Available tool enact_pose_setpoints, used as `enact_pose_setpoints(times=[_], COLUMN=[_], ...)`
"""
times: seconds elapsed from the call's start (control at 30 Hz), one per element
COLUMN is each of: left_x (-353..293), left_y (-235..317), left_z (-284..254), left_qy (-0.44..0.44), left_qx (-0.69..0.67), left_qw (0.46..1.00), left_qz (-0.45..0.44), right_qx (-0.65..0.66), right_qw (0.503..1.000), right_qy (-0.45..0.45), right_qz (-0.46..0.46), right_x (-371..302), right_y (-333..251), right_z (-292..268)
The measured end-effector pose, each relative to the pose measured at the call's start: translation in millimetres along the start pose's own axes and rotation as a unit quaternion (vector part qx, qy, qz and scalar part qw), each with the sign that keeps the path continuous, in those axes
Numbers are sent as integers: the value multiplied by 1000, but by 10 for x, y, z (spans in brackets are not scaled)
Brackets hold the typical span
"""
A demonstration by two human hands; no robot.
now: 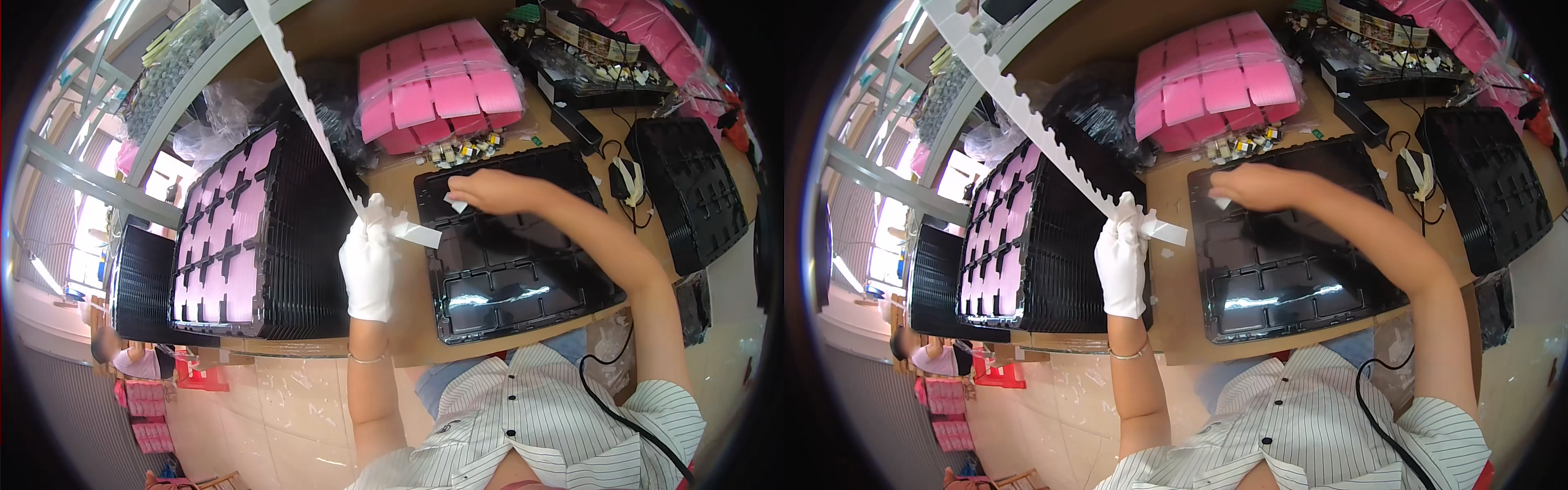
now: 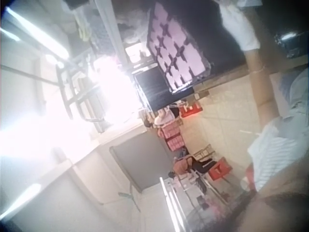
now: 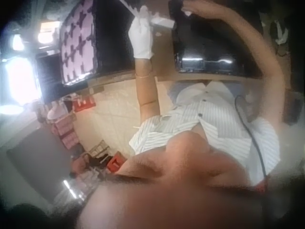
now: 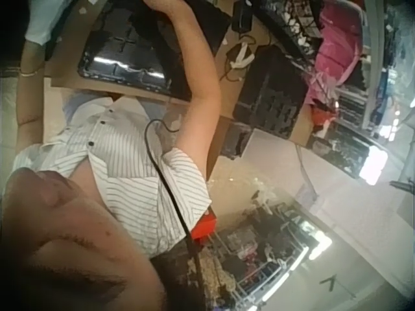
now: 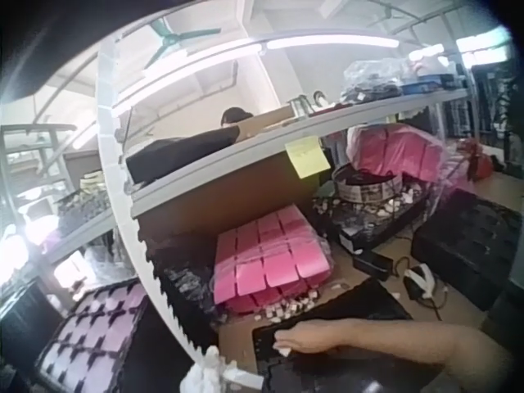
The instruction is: The person assembles toy components by hand, taking pink plastic parts and white strips from a plastic tray and joining them together.
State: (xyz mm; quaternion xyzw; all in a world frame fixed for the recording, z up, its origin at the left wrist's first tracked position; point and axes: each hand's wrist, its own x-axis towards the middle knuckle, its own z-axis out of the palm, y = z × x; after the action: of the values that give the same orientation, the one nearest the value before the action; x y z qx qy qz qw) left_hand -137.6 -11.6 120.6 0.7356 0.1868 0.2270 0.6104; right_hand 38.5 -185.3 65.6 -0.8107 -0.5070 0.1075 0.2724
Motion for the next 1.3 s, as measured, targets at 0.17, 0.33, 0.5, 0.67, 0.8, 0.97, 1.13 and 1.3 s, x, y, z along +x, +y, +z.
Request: enact_pose_setpoints(times=[0.17,0.33,0.5,0.67,0.8,0.97,1.13,1.3], left_x=[-46,-120,-127,-114,-107,-113,-102,-176], left_y=[76,2,-17,-44,-18,76,6,15], left_z=[62,-40,-48,-27,51,126,170,136], left_qy=[-43,-45,-38,-49,-47,-50,-35,-7], left_qx=[97,69,51,62,23,14,-33,-28], left_qw=[994,996,998,997,998,997,998,1000], left_qz=[-10,36,7,-9,-22,-51,-46,-8], right_qx=[-64,-235,-141,201,291,224,167,48], right_qw=[972,929,977,969,938,964,983,995], right_qy=[-225,-278,-148,-142,-178,-128,-71,-92], right_qz=[6,66,64,25,55,70,-30,10], right_x=[596,799,549,137,-121,-186,266,428], right_y=[639,427,623,793,577,916,576,722], right_z=[160,258,90,-207,-360,-320,128,446])
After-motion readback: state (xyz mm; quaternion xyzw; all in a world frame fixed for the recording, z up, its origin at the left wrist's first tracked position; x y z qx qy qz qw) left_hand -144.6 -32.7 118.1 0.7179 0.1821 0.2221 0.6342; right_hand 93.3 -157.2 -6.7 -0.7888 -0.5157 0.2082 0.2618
